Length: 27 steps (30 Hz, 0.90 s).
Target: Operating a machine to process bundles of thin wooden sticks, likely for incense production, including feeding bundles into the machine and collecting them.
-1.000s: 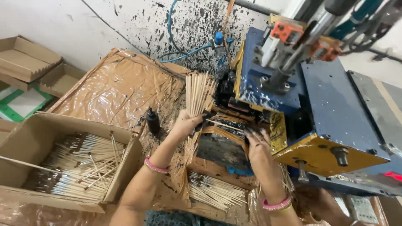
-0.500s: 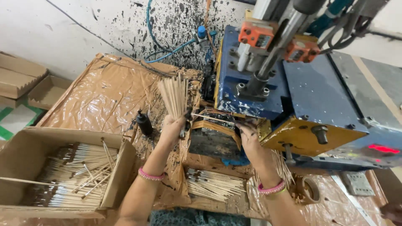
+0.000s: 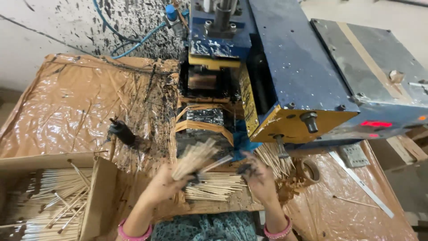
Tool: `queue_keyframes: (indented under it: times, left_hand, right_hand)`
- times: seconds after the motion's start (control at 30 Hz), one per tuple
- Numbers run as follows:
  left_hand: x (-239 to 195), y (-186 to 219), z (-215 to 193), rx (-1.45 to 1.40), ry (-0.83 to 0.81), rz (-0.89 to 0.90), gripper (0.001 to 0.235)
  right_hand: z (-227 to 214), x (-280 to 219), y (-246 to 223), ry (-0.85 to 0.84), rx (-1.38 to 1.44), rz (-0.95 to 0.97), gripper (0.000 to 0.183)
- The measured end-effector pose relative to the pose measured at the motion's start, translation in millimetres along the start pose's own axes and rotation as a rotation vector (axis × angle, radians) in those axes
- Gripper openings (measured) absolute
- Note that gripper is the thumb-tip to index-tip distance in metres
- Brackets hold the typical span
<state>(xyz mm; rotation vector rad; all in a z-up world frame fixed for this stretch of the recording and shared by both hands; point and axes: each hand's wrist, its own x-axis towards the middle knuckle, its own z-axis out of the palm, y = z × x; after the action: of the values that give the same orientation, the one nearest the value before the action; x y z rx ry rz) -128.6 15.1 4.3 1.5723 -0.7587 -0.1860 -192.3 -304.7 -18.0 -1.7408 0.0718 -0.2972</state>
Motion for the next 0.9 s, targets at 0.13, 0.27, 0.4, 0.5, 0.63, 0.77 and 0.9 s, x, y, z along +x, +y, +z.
queue_keyframes:
  times: [0.13,0.27,0.4,0.5,0.63,0.77,0.9]
  left_hand:
    - [17,5,-18,0.178,-0.106,-0.181,0.023]
    - [46,-2,-68,-0.095,0.315,0.123,0.034]
    - [85,-21,-90,-0.077,0.577,-0.077,0.015]
    - [113,-45,-78,-0.222,0.635,-0.25,0.013]
    - [123,-64,-69,-0.399,0.598,-0.184,0.012]
    - [123,-67,-66,-0.485,0.568,-0.165,0.011]
    - [124,-68,-67,-0.548,0.552,-0.137,0.01]
  right_hand:
    - [-1,36,39,-0.234,0.225,-0.119,0.036]
    - [17,78,-23,-0.234,-0.067,-0.42,0.029]
    - [50,108,-97,-0.196,-0.765,-0.879,0.033]
    - [45,128,-68,-0.152,-0.994,-0.875,0.032]
    - [47,112,-83,-0.147,-0.952,-0.731,0.037]
    - [51,100,-91,-0.085,-0.913,-0.689,0.039]
    - [38,121,-54,-0.071,-0.93,-0.459,0.033]
